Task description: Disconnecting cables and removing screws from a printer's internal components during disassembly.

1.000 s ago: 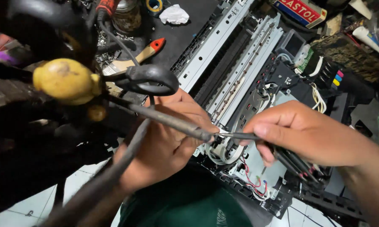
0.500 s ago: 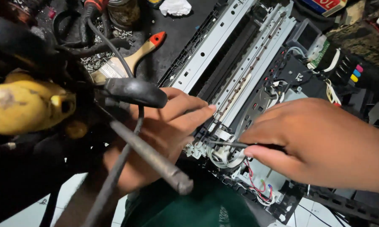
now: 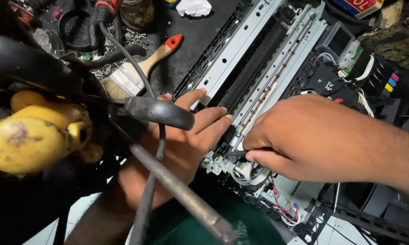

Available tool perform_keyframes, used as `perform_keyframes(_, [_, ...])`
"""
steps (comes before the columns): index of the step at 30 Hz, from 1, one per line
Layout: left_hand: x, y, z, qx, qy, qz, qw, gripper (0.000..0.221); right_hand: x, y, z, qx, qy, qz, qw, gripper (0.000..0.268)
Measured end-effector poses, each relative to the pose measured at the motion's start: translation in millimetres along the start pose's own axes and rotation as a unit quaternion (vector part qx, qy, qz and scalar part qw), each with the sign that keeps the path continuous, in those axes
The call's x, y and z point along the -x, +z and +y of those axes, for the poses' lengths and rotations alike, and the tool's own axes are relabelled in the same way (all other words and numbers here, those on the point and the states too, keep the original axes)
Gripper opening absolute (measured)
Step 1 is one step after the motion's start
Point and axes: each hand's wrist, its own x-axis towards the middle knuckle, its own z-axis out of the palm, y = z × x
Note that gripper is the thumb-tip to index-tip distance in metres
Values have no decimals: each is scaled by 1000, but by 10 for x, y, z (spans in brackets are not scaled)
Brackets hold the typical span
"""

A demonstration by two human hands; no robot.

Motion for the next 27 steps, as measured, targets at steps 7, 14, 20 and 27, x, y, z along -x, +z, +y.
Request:
perform_keyframes(7, [-74, -100, 4, 56, -10, 100, 993, 31, -18, -75, -28, 21, 0, 12, 1000, 48])
perform_keyframes(14, [-72, -31, 8, 33, -6, 110, 993, 27, -21, -101, -34, 25, 7, -1, 1000, 46])
perform_keyframes(20, [-85, 48, 16, 54, -2, 141, 989, 21, -30, -75, -49, 60, -10, 5, 998, 42])
perform_keyframes(27, [-43, 75, -38, 101, 33, 28, 994, 37, 72, -192, -258, 117, -40, -44, 991, 14])
